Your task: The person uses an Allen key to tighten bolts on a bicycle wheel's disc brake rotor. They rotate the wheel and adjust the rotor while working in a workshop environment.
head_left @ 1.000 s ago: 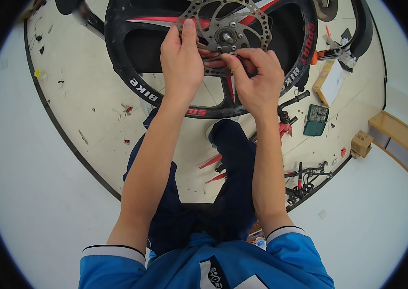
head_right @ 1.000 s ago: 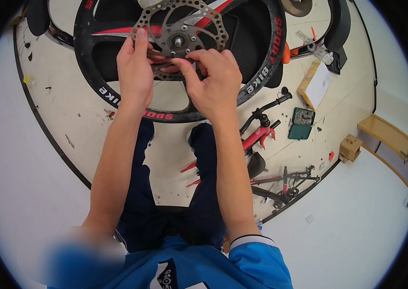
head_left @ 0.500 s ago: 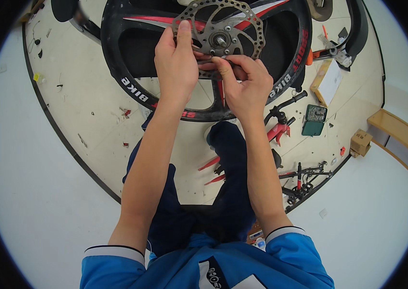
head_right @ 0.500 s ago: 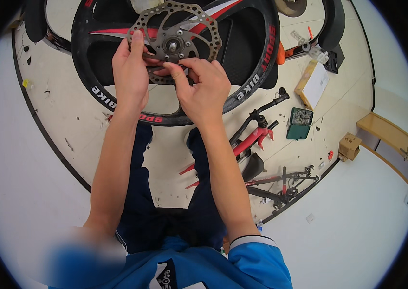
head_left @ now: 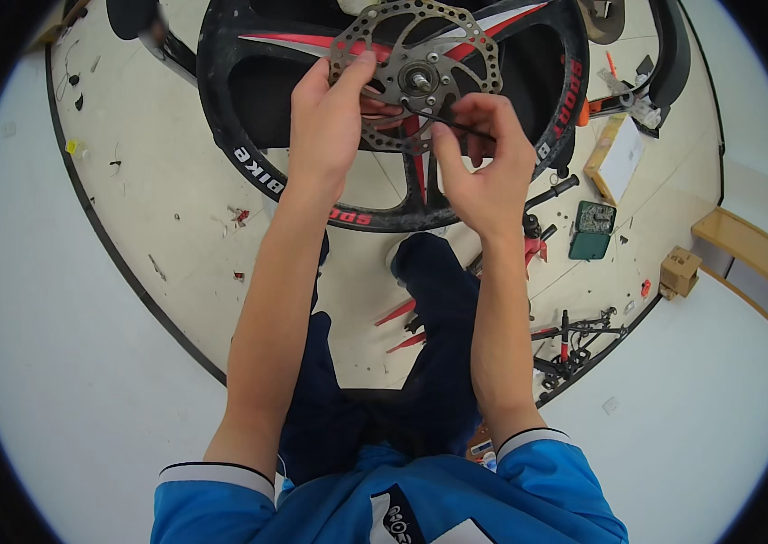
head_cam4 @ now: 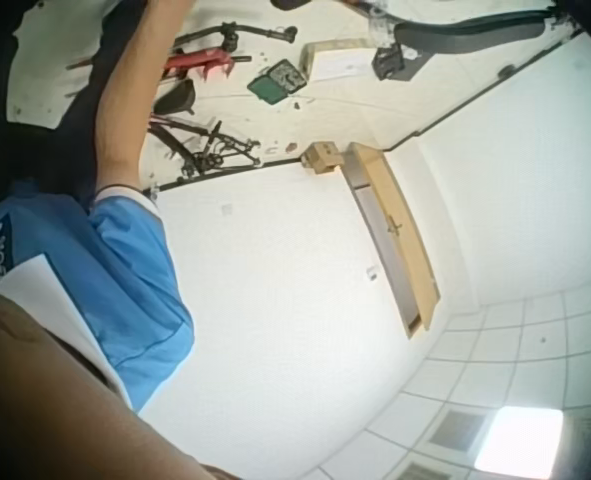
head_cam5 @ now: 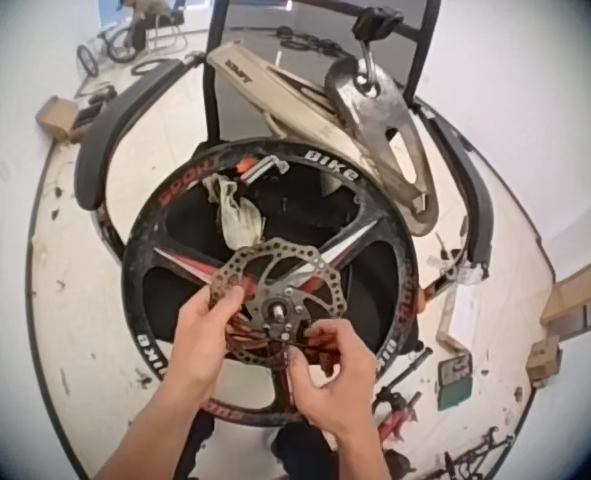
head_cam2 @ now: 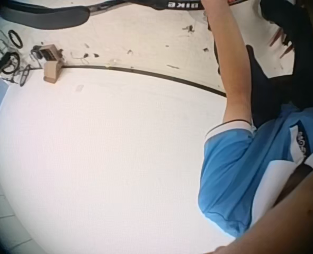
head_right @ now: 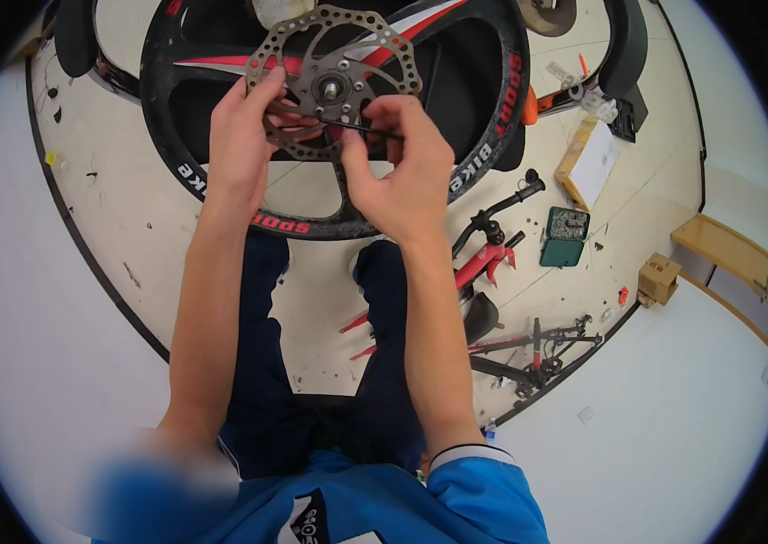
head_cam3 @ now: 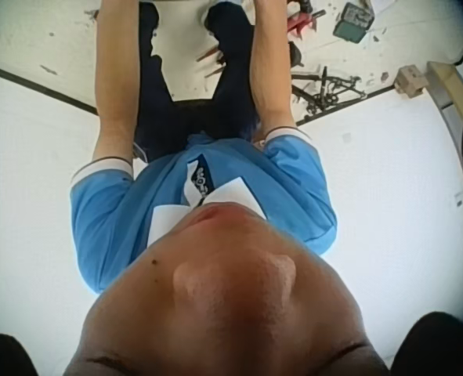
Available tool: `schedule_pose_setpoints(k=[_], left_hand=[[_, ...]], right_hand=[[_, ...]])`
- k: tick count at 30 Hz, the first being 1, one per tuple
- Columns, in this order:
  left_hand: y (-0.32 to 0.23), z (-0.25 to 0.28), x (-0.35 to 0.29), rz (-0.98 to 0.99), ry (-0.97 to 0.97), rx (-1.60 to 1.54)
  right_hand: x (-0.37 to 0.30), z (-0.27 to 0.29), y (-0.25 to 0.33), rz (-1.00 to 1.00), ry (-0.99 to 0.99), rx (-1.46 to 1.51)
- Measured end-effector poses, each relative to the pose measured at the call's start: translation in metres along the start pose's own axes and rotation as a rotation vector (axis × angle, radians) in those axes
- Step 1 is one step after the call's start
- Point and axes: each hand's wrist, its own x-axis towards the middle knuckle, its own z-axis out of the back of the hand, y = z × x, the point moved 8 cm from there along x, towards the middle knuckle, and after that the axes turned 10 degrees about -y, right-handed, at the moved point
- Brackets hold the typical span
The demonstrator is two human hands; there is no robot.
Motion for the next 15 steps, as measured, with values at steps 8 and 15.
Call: schedule_pose_setpoints(k=[8, 15], left_hand=[[0.002, 0.001, 0.002, -0.001, 0.004, 0.027], [-0.002, 0.001, 0.0, -0.015, -0.001, 0.056]], right_hand=[[0.003, 0.01, -0.011, 0.063, 0.002, 0.015], [0.003, 0.036, -0.009, 0.142, -0.091, -0.15]])
